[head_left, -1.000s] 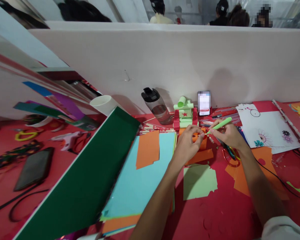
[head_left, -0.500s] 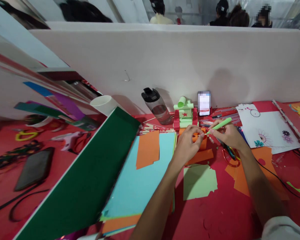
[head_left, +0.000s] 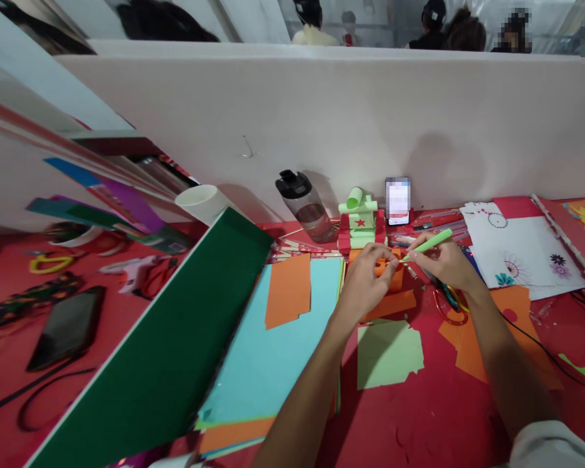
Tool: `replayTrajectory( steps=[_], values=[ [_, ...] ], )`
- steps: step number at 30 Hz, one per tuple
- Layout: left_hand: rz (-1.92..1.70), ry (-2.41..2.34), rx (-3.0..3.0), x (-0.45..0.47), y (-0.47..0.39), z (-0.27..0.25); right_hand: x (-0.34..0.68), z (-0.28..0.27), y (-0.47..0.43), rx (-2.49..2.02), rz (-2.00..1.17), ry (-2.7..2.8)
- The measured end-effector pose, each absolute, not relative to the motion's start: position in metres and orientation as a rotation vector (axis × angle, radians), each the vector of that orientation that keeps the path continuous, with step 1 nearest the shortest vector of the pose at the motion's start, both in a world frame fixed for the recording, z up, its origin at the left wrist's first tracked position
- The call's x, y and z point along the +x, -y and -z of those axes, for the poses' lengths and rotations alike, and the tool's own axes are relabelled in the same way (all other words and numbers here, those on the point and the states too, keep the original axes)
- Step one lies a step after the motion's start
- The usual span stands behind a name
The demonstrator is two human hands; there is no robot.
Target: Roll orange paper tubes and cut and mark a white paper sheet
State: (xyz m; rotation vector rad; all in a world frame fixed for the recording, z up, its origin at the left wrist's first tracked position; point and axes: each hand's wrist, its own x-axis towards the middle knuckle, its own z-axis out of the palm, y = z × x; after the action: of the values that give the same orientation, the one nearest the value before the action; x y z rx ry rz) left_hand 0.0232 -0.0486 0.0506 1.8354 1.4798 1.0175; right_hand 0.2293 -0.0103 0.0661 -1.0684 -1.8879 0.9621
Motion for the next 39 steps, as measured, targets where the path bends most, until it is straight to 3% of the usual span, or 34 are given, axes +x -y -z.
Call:
replayTrajectory(
  steps=[39],
  values=[
    [-1.035,-1.468,1.828,0.0230,0.0477,-0.0495,0.2310,-0.0686,0.0104,-1.065,-1.004,1.900]
  ],
)
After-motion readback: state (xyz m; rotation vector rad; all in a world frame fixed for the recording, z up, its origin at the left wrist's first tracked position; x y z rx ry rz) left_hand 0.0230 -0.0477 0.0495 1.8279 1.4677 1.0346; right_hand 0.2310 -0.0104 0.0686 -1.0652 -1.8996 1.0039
